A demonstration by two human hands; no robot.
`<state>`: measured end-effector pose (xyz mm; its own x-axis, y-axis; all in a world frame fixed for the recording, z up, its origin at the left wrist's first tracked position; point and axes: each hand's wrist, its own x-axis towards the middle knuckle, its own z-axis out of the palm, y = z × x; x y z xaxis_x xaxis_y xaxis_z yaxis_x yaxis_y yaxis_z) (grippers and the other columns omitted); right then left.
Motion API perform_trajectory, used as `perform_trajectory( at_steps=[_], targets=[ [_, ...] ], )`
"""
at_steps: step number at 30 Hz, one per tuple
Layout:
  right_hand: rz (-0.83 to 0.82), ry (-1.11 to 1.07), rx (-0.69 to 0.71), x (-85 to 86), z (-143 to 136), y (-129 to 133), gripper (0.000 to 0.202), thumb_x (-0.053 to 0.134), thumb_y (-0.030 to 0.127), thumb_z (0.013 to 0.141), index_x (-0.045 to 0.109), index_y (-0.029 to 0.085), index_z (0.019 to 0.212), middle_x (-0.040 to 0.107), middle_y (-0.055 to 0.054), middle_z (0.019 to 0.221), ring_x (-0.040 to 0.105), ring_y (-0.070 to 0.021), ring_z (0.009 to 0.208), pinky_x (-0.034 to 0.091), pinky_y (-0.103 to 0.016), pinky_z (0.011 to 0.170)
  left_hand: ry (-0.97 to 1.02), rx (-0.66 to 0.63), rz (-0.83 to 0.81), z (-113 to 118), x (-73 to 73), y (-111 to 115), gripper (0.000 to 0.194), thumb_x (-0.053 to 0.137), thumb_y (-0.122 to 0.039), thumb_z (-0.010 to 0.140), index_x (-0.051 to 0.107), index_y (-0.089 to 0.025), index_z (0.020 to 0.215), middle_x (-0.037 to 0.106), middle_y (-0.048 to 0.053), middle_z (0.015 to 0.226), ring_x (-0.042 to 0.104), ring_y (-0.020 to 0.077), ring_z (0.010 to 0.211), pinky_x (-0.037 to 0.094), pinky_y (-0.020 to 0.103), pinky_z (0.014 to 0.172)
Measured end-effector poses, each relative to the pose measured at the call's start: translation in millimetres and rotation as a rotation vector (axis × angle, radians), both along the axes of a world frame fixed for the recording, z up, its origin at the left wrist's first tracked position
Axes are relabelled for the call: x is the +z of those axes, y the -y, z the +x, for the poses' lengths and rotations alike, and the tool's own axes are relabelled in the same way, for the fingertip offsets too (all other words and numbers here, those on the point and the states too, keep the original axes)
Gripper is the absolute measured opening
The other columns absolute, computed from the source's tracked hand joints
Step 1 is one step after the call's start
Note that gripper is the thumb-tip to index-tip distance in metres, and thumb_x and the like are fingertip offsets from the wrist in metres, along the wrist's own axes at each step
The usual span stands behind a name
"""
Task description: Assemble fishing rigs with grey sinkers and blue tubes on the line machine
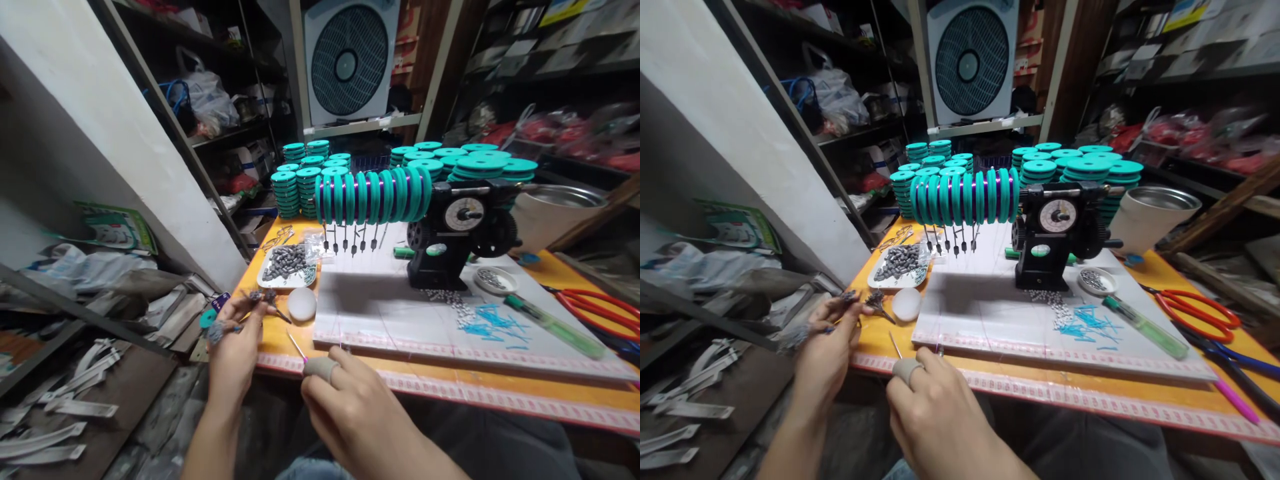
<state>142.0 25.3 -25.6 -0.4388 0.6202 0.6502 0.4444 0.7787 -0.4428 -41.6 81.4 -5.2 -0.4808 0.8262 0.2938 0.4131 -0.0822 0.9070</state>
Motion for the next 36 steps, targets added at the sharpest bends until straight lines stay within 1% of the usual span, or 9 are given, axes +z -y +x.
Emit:
perform_trajectory(
  at_steps=[4, 7, 10, 15, 19, 25, 28, 33, 36],
  targets=[
    [-0.091, -0.101, -0.007, 8.9, 6.5, -5.8, 0.019, 0.049, 0.008, 0.090, 0.063, 0.019, 0.085, 0.068, -0.005, 0.079, 0.060, -0.0193, 0.073, 0.054, -0.030, 0.068, 0.132, -0.100, -0.004, -4.9, 3.9, 27.0, 0.033, 0.070, -0.052, 0.080, 0.051, -0.024, 0.077, 0.066, -0.005, 0.057, 0.034, 0.0076, 0.034, 0.027, 0.021, 0.036],
    [-0.151, -0.184, -0.030, 7.3, 20.7, 0.8, 0.018, 0.050, 0.006, 0.091, 0.062, 0.020, 0.091, 0.068, -0.004, 0.083, 0.062, -0.0181, 0.077, 0.053, -0.028, 0.071, 0.067, -0.270, -0.146, 1.5, 1.7, 47.5, 0.029, 0.072, -0.048, 0.081, 0.063, -0.022, 0.071, 0.068, 0.000, 0.058, 0.056, 0.0146, 0.045, 0.043, 0.024, 0.045],
    [-0.204, -0.086, -0.044, -0.1, 33.0, 9.9, 0.018, 0.051, 0.007, 0.093, 0.061, 0.022, 0.095, 0.068, -0.002, 0.085, 0.063, -0.0174, 0.077, 0.052, -0.027, 0.070, -0.100, -0.368, -0.257, 8.9, -2.9, 55.9, 0.025, 0.067, -0.043, 0.085, 0.066, -0.023, 0.070, 0.074, 0.002, 0.067, 0.071, 0.0228, 0.066, 0.055, 0.029, 0.064],
    [-0.093, 0.168, -0.138, -15.6, 29.6, 13.6, 0.018, 0.058, 0.004, 0.080, 0.058, 0.022, 0.080, 0.066, -0.001, 0.077, 0.060, -0.0197, 0.069, 0.046, -0.030, 0.059, -0.187, -0.352, -0.290, 11.6, -4.5, 42.8, 0.023, 0.061, -0.044, 0.089, 0.063, -0.025, 0.076, 0.076, 0.002, 0.074, 0.074, 0.0259, 0.076, 0.054, 0.031, 0.071],
    [-0.020, 0.140, -0.206, -22.2, 9.8, 8.2, 0.019, 0.062, 0.004, 0.069, 0.056, 0.022, 0.071, 0.066, -0.001, 0.073, 0.057, -0.0209, 0.066, 0.046, -0.033, 0.059, -0.245, -0.370, -0.278, 14.6, -0.3, 28.8, 0.018, 0.062, -0.041, 0.088, 0.061, -0.026, 0.078, 0.073, 0.000, 0.079, 0.070, 0.0254, 0.082, 0.049, 0.032, 0.076],
    [-0.003, 0.078, -0.186, -16.9, -6.1, 2.6, 0.016, 0.057, 0.007, 0.077, 0.058, 0.022, 0.073, 0.065, -0.002, 0.072, 0.055, -0.0206, 0.066, 0.050, -0.033, 0.065, -0.257, -0.389, -0.268, 27.7, -2.3, 13.1, 0.016, 0.061, -0.039, 0.089, 0.063, -0.025, 0.080, 0.075, 0.002, 0.082, 0.069, 0.0259, 0.084, 0.048, 0.033, 0.077],
    [-0.007, 0.037, -0.171, -12.4, -0.5, 2.3, 0.018, 0.052, 0.006, 0.082, 0.059, 0.021, 0.076, 0.067, -0.003, 0.077, 0.054, -0.0200, 0.067, 0.049, -0.033, 0.064, -0.241, -0.324, -0.233, 28.1, -2.5, 12.7, 0.017, 0.060, -0.040, 0.088, 0.063, -0.025, 0.082, 0.075, 0.003, 0.085, 0.069, 0.0265, 0.088, 0.049, 0.033, 0.079],
    [-0.061, -0.013, -0.089, -2.1, 22.3, 5.6, 0.019, 0.051, 0.006, 0.091, 0.064, 0.019, 0.089, 0.069, -0.004, 0.081, 0.060, -0.0198, 0.071, 0.051, -0.030, 0.064, -0.180, -0.221, -0.240, -3.8, 2.1, 52.7, 0.022, 0.064, -0.042, 0.086, 0.060, -0.024, 0.074, 0.070, 0.001, 0.073, 0.069, 0.0230, 0.072, 0.051, 0.029, 0.065],
    [-0.109, -0.051, -0.059, 1.2, 32.2, 9.0, 0.019, 0.051, 0.006, 0.094, 0.064, 0.019, 0.094, 0.070, -0.005, 0.086, 0.061, -0.0193, 0.075, 0.052, -0.030, 0.066, 0.017, -0.487, -0.406, -32.0, -3.7, 84.0, 0.029, 0.071, -0.045, 0.085, 0.065, -0.022, 0.069, 0.066, -0.001, 0.061, 0.062, 0.0174, 0.059, 0.048, 0.025, 0.059]
  ],
)
